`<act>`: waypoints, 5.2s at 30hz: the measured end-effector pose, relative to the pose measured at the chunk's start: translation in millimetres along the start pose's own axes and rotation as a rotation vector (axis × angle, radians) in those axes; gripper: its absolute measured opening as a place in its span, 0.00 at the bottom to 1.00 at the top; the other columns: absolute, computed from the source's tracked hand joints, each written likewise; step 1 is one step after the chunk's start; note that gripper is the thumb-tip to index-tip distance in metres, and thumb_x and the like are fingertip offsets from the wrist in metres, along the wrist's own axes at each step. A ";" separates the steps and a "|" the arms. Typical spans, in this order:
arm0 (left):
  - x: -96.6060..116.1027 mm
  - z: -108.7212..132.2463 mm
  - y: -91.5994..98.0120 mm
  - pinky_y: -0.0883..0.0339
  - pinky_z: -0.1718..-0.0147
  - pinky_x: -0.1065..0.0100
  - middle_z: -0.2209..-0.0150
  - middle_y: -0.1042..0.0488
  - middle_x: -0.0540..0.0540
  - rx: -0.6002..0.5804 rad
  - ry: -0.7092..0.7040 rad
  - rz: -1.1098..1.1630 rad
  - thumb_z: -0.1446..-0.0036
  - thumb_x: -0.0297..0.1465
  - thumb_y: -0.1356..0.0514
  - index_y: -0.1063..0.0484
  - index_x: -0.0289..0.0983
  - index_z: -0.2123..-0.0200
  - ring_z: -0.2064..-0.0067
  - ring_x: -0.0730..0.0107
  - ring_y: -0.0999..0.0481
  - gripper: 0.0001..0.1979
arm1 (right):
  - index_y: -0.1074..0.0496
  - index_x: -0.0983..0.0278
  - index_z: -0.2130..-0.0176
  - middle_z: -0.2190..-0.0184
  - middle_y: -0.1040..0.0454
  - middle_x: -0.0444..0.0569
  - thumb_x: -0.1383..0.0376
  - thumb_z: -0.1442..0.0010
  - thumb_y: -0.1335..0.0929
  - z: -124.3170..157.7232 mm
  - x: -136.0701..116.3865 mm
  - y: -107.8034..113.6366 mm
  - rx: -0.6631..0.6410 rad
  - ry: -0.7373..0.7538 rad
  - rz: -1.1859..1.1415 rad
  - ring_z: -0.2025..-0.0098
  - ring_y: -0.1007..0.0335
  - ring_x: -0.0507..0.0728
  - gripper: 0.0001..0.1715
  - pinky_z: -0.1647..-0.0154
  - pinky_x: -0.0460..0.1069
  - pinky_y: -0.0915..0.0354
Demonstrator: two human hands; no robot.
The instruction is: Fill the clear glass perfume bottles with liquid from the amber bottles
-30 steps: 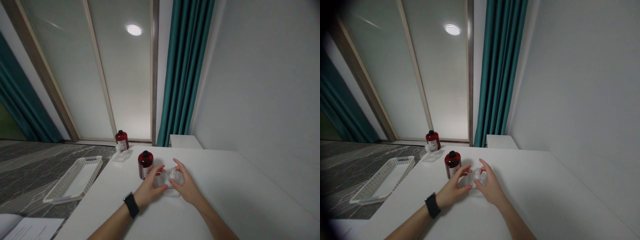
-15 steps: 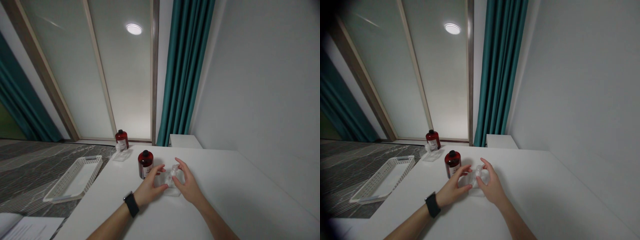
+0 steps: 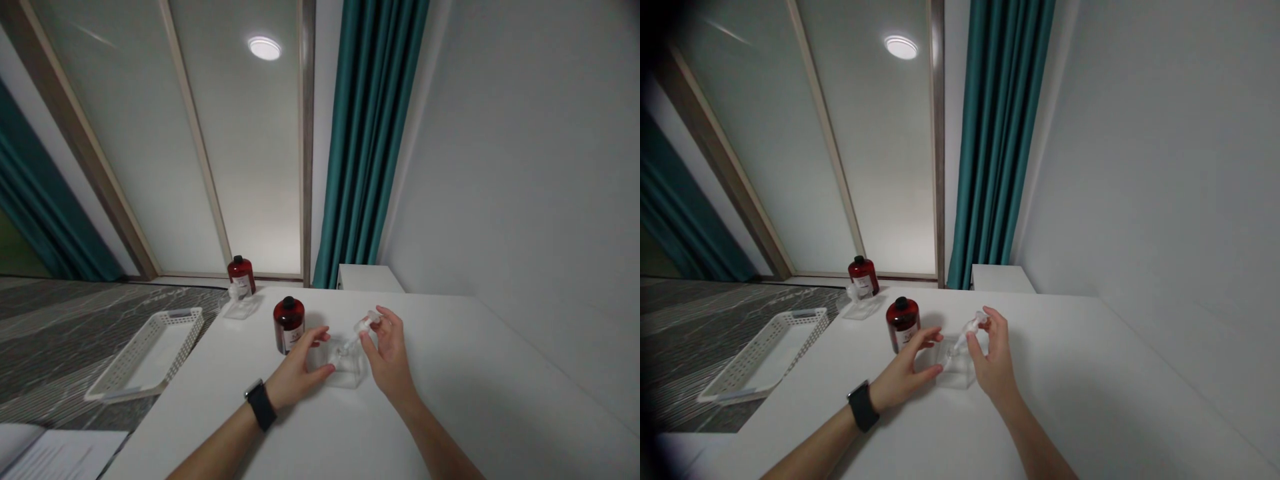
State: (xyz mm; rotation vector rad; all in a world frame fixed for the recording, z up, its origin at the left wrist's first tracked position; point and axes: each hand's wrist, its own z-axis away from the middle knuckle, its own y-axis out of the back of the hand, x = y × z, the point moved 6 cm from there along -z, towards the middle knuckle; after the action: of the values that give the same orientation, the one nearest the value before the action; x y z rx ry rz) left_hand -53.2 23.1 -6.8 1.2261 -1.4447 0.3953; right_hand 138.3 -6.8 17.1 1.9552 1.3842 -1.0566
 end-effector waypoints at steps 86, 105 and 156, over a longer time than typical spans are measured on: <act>5.5 -1.3 -1.9 0.32 0.48 0.55 0.45 0.31 0.40 -0.049 -0.043 -0.053 0.42 0.28 0.39 0.40 0.42 0.40 0.44 0.56 0.31 0.27 | 0.30 0.61 0.57 0.59 0.27 0.52 0.64 0.43 0.34 -30.4 72.2 45.7 -0.066 0.095 0.590 0.58 0.29 0.62 0.13 0.53 0.57 0.32; 9.6 -1.0 -1.0 0.30 0.49 0.54 0.45 0.31 0.40 -0.036 -0.055 -0.089 0.42 0.28 0.39 0.38 0.42 0.41 0.45 0.56 0.29 0.26 | 0.27 0.61 0.54 0.59 0.26 0.53 0.69 0.47 0.30 -22.8 92.1 41.1 -0.328 -0.055 0.792 0.56 0.30 0.64 0.19 0.51 0.59 0.35; 10.7 -0.2 -0.7 0.32 0.46 0.53 0.47 0.30 0.41 -0.030 -0.097 -0.146 0.40 0.30 0.39 0.36 0.41 0.42 0.45 0.55 0.29 0.23 | 0.32 0.59 0.43 0.48 0.28 0.55 0.66 0.44 0.32 -25.2 64.5 40.9 -0.336 -0.036 0.586 0.43 0.34 0.66 0.28 0.39 0.66 0.42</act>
State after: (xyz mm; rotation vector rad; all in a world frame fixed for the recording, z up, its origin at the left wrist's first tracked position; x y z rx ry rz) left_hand -50.5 18.2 2.4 1.3323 -1.4270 0.2170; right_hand 195.5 33.1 -23.1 1.8941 0.8143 -0.5404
